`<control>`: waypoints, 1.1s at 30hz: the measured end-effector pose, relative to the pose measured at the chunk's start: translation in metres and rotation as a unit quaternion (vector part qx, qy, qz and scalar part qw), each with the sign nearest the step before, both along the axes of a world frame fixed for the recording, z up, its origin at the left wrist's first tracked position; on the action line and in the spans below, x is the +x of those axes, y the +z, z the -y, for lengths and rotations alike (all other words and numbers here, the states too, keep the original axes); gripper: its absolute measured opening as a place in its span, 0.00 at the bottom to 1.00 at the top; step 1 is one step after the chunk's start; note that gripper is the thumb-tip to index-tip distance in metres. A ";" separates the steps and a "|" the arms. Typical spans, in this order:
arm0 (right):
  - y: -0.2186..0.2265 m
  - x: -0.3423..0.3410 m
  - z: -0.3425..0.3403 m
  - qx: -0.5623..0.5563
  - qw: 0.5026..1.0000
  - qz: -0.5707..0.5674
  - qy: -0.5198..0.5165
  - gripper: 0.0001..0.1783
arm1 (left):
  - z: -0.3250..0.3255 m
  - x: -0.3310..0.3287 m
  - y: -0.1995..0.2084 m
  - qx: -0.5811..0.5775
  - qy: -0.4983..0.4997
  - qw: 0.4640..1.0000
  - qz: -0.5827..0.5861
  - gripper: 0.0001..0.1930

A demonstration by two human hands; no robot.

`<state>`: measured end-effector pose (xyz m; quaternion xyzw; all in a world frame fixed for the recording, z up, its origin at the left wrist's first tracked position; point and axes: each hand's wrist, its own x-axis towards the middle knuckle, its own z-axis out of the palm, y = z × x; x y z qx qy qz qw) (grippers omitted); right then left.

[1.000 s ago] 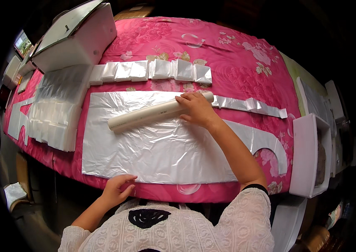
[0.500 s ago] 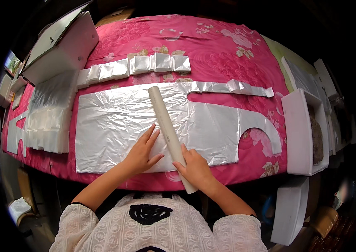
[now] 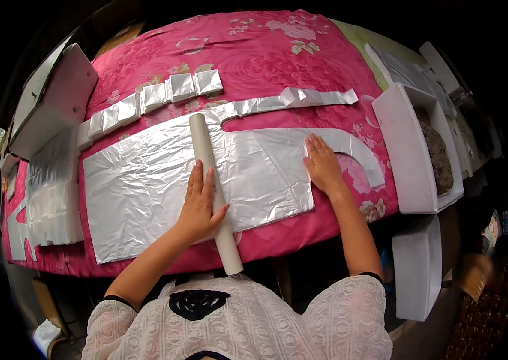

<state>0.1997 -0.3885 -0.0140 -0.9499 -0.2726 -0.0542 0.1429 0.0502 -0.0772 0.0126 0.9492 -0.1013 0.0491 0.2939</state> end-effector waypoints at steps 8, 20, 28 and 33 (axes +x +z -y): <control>-0.009 0.021 0.097 0.018 0.967 0.073 -0.244 0.20 | 0.005 0.004 0.002 0.003 0.001 1.000 0.006 0.42; 0.061 -0.037 -0.017 0.191 0.960 0.058 -0.196 0.09 | 0.009 0.005 0.000 -0.002 -0.009 0.998 0.058 0.39; 0.091 -0.149 -0.158 0.272 0.892 -0.277 0.232 0.30 | -0.023 -0.010 0.031 -0.581 0.086 0.741 -0.327 0.18; 0.099 -0.180 -0.158 0.202 0.939 -0.178 0.213 0.24 | -0.136 -0.026 0.026 -0.484 0.166 0.783 -0.355 0.09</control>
